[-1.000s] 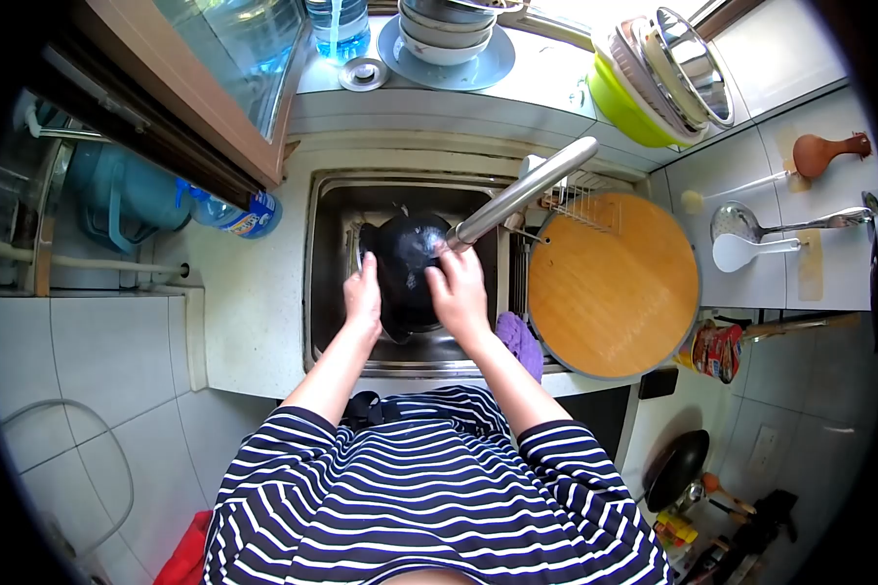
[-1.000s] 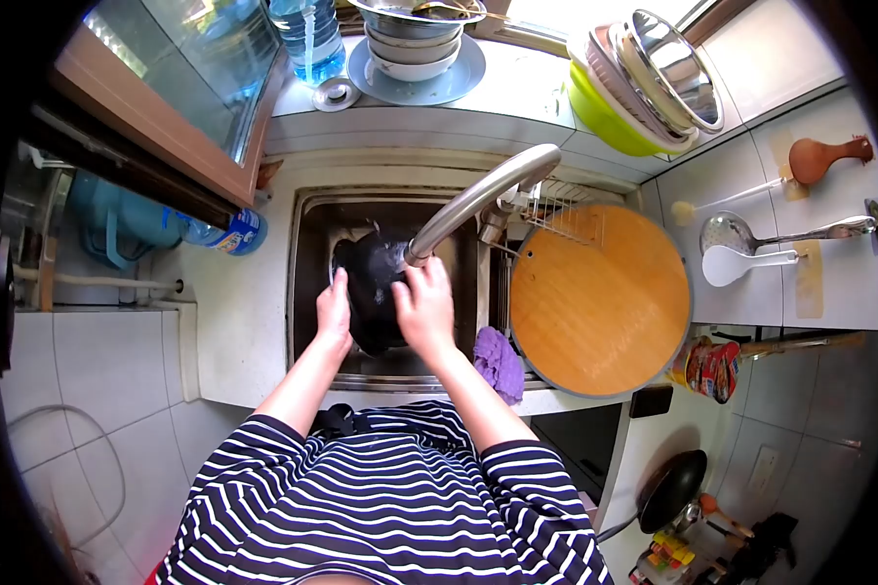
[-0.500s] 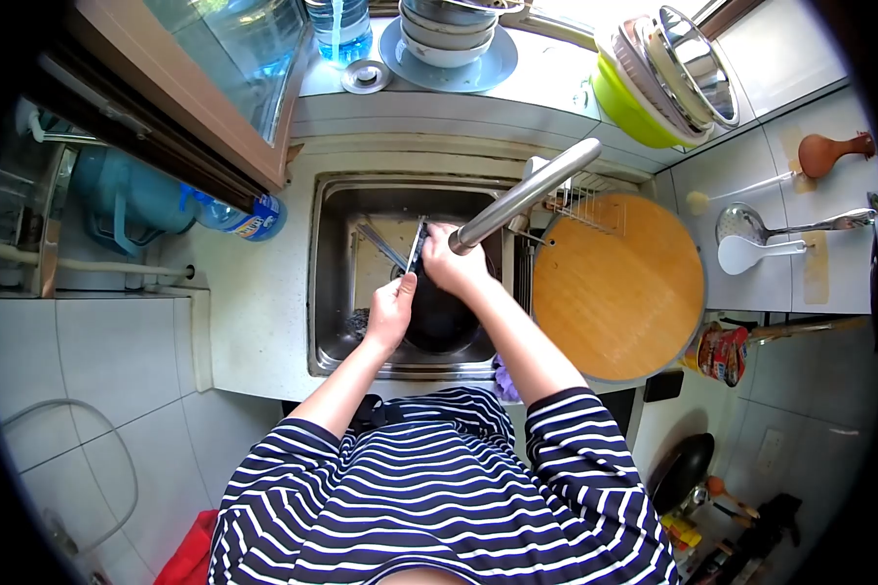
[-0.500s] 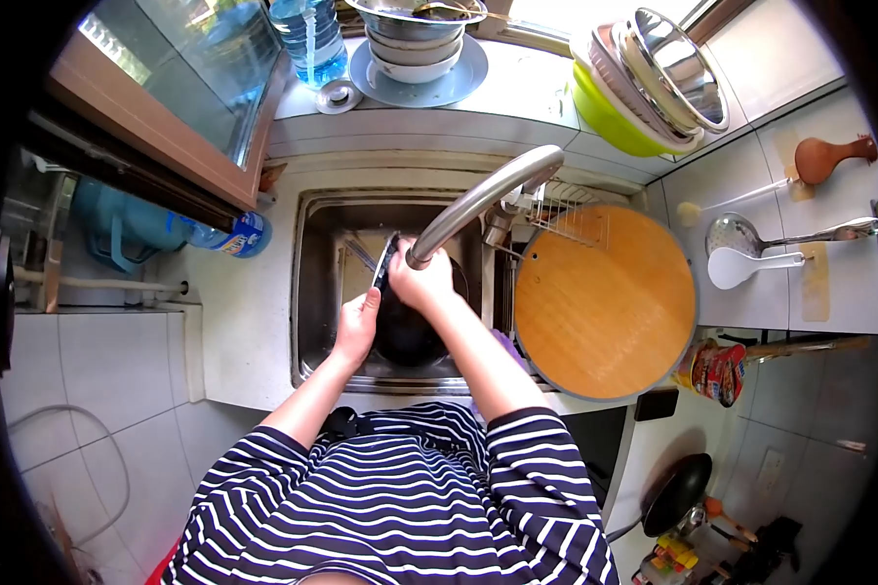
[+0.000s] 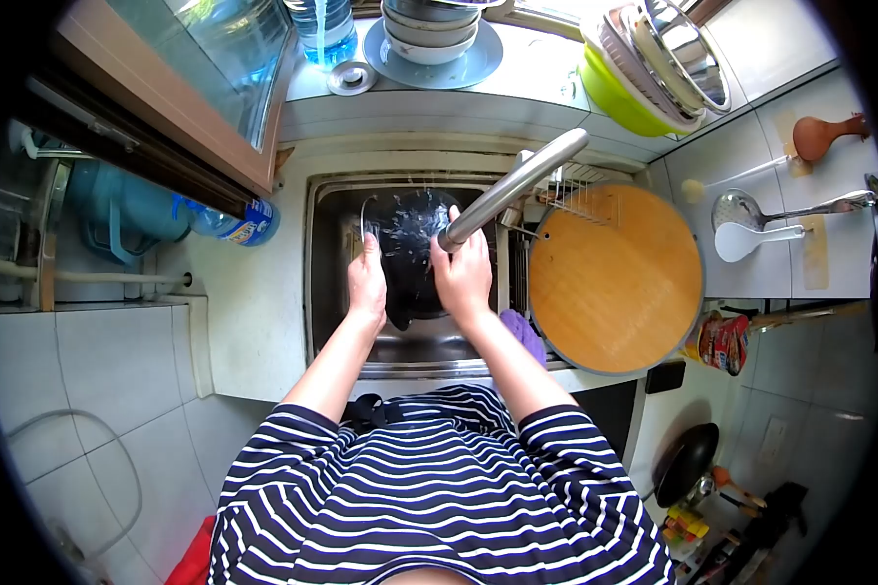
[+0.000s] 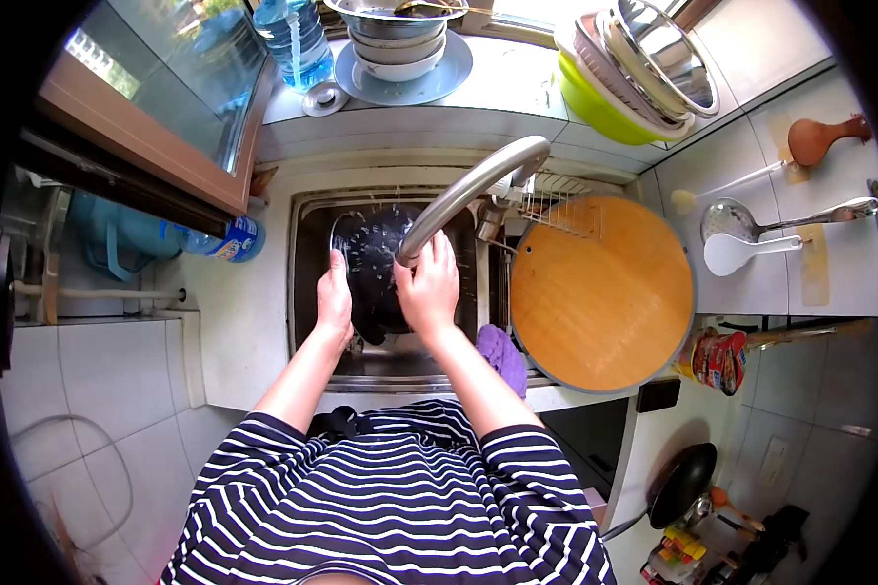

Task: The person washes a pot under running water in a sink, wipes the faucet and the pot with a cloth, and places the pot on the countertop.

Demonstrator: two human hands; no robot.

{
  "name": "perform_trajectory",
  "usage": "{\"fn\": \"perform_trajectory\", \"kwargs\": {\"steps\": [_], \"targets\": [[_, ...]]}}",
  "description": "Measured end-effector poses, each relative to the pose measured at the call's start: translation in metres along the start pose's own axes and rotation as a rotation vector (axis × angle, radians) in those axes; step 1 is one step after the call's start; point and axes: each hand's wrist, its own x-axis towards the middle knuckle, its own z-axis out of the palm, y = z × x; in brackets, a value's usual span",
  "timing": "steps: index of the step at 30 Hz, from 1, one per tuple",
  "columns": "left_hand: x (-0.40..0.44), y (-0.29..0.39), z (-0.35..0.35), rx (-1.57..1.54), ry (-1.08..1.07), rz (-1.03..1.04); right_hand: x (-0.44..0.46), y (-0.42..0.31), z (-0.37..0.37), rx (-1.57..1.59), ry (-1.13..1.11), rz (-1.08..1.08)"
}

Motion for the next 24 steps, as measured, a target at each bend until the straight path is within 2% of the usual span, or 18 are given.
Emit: {"fn": "perform_trajectory", "kwargs": {"steps": [3, 5, 8, 12, 15, 16, 17, 19, 22, 23, 24], "targets": [[-0.009, -0.008, -0.014, 0.185, -0.068, 0.006, 0.036, 0.013, -0.002, 0.242, -0.296, 0.33], [-0.025, -0.004, -0.02, 0.119, -0.14, 0.089, 0.046, 0.025, -0.004, 0.496, -0.487, 0.47], [-0.035, -0.009, -0.034, 0.055, -0.212, 0.173, 0.044, 0.056, 0.018, 0.78, -0.563, 0.742], [-0.028, -0.007, -0.059, 0.172, -0.241, 0.221, 0.023, 0.023, 0.011, 0.434, -0.367, 0.471], [-0.037, 0.01, -0.049, 0.177, -0.286, 0.273, 0.013, 0.006, 0.014, 0.318, -0.327, 0.462], [-0.039, 0.011, -0.046, 0.201, -0.334, 0.234, 0.002, -0.002, 0.024, 0.081, -0.11, 0.055], [-0.037, 0.004, -0.044, 0.304, -0.369, 0.217, -0.008, -0.011, 0.031, 0.015, -0.079, -0.028], [-0.034, -0.012, -0.038, 0.364, -0.337, 0.326, -0.022, -0.026, 0.037, -0.123, -0.011, -0.186], [-0.039, -0.011, -0.038, 0.301, -0.352, 0.342, -0.014, -0.029, 0.036, -0.051, -0.062, -0.15], [-0.041, -0.006, -0.038, 0.298, -0.362, 0.341, -0.008, -0.025, 0.041, -0.088, -0.001, -0.192], [-0.049, 0.005, -0.042, 0.427, -0.396, 0.327, 0.001, -0.022, 0.04, -0.062, -0.052, -0.165]]}}
